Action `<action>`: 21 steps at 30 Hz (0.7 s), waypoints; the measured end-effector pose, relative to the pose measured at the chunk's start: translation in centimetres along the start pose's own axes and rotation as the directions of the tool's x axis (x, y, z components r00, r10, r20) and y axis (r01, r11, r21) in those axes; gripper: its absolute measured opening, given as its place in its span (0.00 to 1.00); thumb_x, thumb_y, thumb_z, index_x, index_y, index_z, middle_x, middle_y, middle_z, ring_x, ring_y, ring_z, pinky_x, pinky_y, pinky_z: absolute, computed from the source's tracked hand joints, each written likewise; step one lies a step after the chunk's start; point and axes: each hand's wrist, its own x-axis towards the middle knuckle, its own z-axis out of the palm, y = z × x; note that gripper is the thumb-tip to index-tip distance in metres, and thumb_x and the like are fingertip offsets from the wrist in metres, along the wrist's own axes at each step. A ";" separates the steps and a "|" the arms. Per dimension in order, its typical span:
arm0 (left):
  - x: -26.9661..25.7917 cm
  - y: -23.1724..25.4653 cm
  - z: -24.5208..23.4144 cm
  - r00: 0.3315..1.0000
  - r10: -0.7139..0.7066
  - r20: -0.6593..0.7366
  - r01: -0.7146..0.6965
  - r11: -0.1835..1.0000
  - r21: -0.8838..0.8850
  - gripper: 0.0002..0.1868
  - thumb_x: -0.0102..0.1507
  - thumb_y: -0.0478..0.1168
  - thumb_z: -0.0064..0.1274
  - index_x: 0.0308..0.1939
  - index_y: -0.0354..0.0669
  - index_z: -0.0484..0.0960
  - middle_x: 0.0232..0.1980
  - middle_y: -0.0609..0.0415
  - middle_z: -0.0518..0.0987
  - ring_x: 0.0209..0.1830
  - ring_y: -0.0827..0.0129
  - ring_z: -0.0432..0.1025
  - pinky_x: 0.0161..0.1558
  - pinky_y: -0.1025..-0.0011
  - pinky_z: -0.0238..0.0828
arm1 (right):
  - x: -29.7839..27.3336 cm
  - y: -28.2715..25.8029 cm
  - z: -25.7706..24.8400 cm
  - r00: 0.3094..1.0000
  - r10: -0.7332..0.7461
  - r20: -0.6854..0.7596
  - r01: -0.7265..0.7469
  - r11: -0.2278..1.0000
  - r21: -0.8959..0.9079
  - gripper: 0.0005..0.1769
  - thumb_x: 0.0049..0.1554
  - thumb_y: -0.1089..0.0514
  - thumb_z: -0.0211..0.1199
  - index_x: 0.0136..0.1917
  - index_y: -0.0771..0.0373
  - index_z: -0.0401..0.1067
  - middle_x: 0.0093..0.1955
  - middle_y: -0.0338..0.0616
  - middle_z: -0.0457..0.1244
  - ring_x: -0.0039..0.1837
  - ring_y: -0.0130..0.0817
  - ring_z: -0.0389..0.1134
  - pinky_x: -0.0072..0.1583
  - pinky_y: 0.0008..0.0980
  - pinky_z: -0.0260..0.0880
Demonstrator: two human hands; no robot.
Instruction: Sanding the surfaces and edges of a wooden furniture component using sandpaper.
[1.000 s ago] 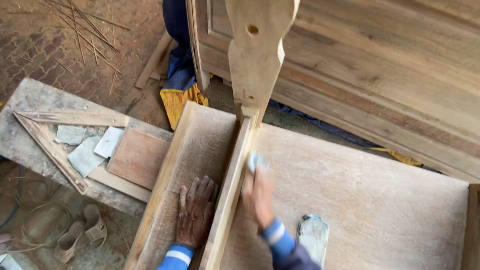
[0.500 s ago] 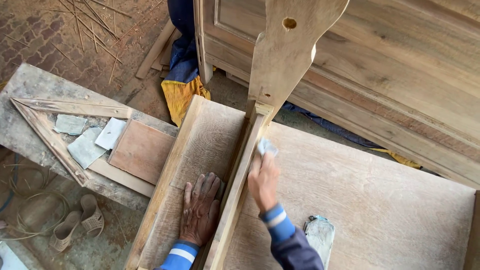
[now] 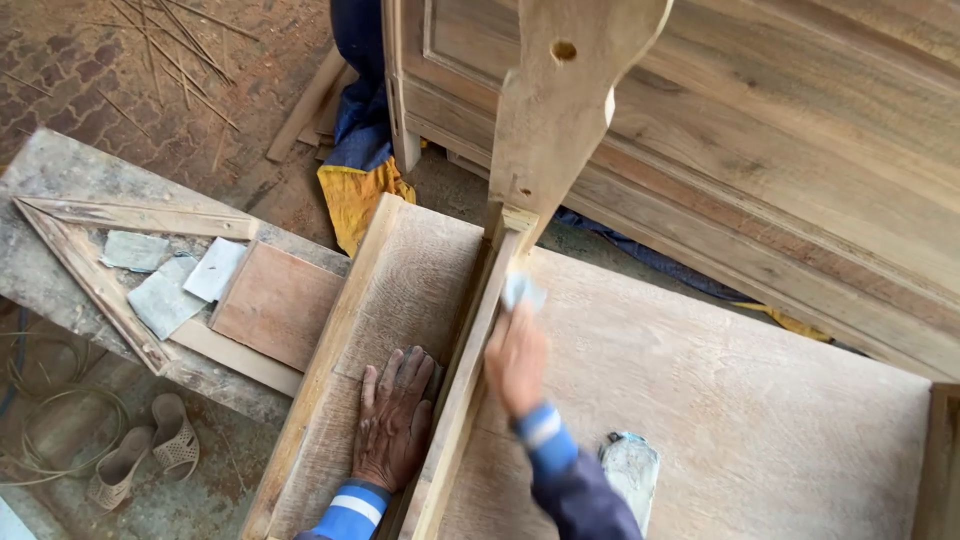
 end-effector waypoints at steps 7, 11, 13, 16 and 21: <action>-0.2 -0.1 -0.1 1.000 -0.001 -0.012 0.001 0.999 -0.035 0.31 0.69 0.45 0.36 0.77 0.47 0.59 0.81 0.52 0.58 0.83 0.54 0.45 0.78 0.45 0.30 | -23.3 -2.5 -1.7 0.903 0.220 0.370 -0.290 0.946 0.146 0.24 0.53 0.68 0.60 0.63 0.57 0.70 0.38 0.66 0.68 0.42 0.64 0.72 0.43 0.56 0.69; -0.3 -0.5 0.3 1.000 -0.030 -0.002 0.030 0.999 -0.039 0.31 0.69 0.45 0.38 0.77 0.48 0.60 0.81 0.52 0.58 0.83 0.53 0.46 0.78 0.44 0.31 | -13.7 -0.2 -0.4 0.958 0.061 0.282 -0.143 0.949 0.282 0.31 0.54 0.69 0.56 0.71 0.70 0.60 0.40 0.69 0.67 0.43 0.68 0.70 0.42 0.54 0.70; -0.4 -0.4 0.4 1.000 -0.019 -0.013 0.018 0.999 -0.050 0.31 0.69 0.44 0.39 0.77 0.48 0.60 0.81 0.53 0.58 0.83 0.53 0.47 0.78 0.44 0.32 | -3.1 -0.2 -0.6 0.979 0.113 0.170 -0.139 0.979 0.147 0.11 0.61 0.63 0.53 0.57 0.68 0.66 0.36 0.57 0.63 0.32 0.48 0.62 0.34 0.48 0.61; -0.1 -0.4 -0.2 1.000 0.003 -0.006 -0.003 0.999 -0.039 0.31 0.69 0.44 0.40 0.77 0.47 0.60 0.81 0.52 0.59 0.82 0.52 0.47 0.78 0.43 0.32 | 0.4 1.6 0.8 0.999 -0.026 0.024 0.026 0.999 0.020 0.10 0.64 0.63 0.50 0.58 0.67 0.65 0.40 0.49 0.62 0.38 0.41 0.62 0.41 0.42 0.65; -0.2 -0.5 0.2 1.000 -0.001 -0.018 0.000 1.000 -0.021 0.31 0.68 0.44 0.41 0.77 0.47 0.61 0.81 0.51 0.58 0.82 0.52 0.48 0.78 0.42 0.32 | -16.2 -2.7 -3.1 0.971 -0.198 0.136 0.171 0.967 0.188 0.36 0.60 0.69 0.52 0.79 0.72 0.47 0.42 0.66 0.63 0.37 0.54 0.65 0.41 0.46 0.67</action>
